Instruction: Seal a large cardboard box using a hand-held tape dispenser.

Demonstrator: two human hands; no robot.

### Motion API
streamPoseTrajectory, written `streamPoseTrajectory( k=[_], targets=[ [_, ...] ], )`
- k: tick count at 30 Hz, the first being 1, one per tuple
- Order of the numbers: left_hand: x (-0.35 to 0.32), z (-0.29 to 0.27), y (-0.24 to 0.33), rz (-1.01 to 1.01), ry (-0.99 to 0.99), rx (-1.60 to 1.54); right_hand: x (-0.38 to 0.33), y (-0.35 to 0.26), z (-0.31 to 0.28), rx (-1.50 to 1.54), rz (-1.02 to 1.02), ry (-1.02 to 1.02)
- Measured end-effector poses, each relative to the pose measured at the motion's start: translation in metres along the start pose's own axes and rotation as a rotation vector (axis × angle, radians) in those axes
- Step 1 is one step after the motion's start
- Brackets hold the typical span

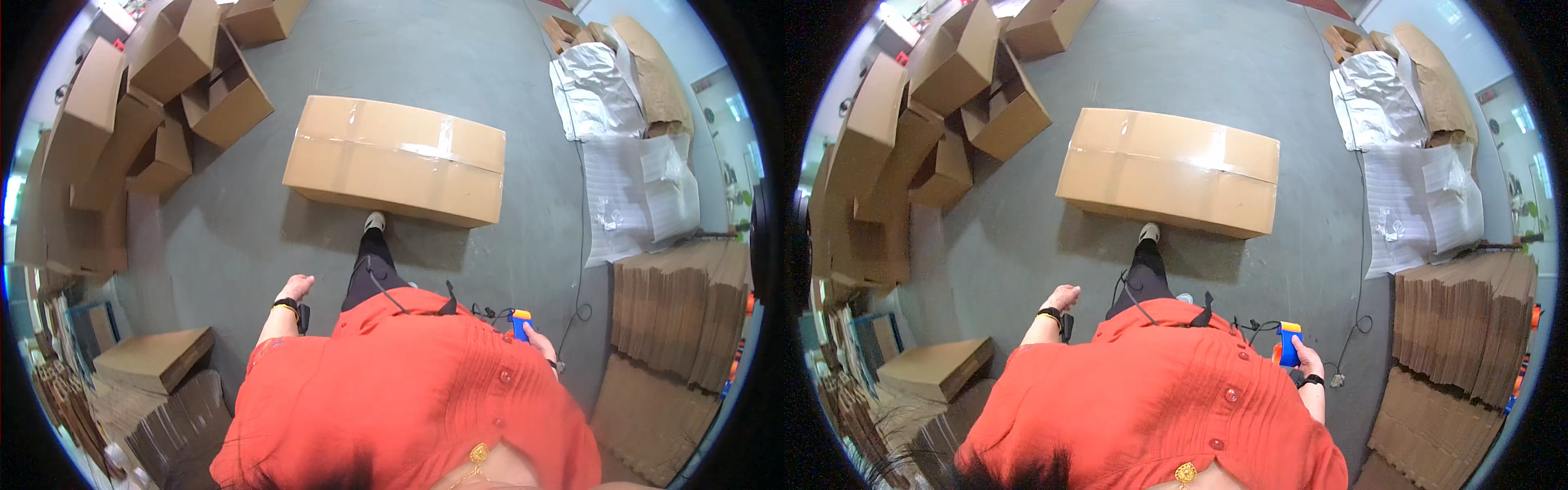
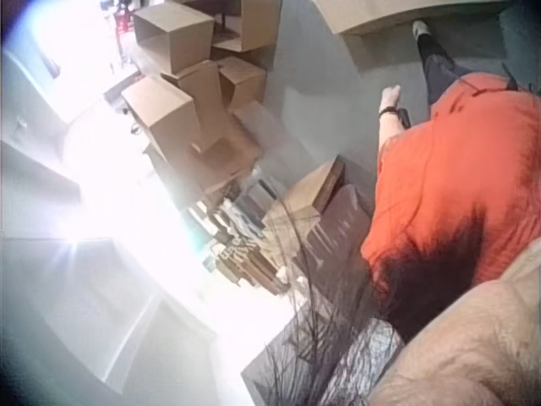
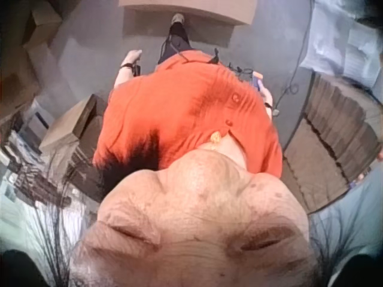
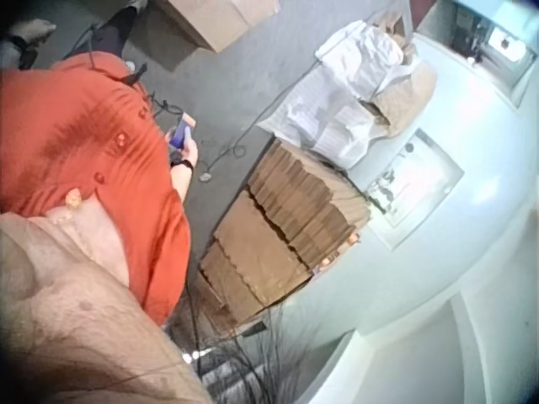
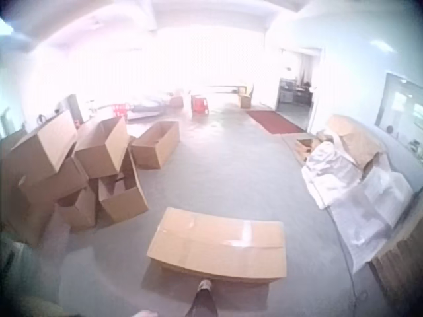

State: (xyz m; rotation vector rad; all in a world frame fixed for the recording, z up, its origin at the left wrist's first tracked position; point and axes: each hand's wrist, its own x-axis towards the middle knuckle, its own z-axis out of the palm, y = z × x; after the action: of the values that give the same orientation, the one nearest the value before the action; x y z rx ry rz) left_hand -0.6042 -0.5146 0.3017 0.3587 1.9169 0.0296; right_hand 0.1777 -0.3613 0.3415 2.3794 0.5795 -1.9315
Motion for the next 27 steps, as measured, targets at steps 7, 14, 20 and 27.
streamPoseTrajectory(
  k=[7, 14, 20, 27],
  targets=[
    [0.007, 0.023, -0.104, -0.09, 0.094, -0.253, -0.033, -0.039, 0.03, -0.153, -0.067, 0.034],
    [0.021, 0.026, -0.118, -0.187, 0.011, -0.202, -0.024, -0.059, 0.027, 0.002, -0.04, -0.042],
    [0.052, -0.026, -0.05, -0.033, 0.11, -0.11, -0.048, -0.095, 0.07, 0.057, 0.004, 0.022],
    [0.163, -0.11, 0.07, 0.347, 0.379, 0.212, -0.078, -0.108, 0.122, 0.091, 0.117, 0.125]
  ],
)
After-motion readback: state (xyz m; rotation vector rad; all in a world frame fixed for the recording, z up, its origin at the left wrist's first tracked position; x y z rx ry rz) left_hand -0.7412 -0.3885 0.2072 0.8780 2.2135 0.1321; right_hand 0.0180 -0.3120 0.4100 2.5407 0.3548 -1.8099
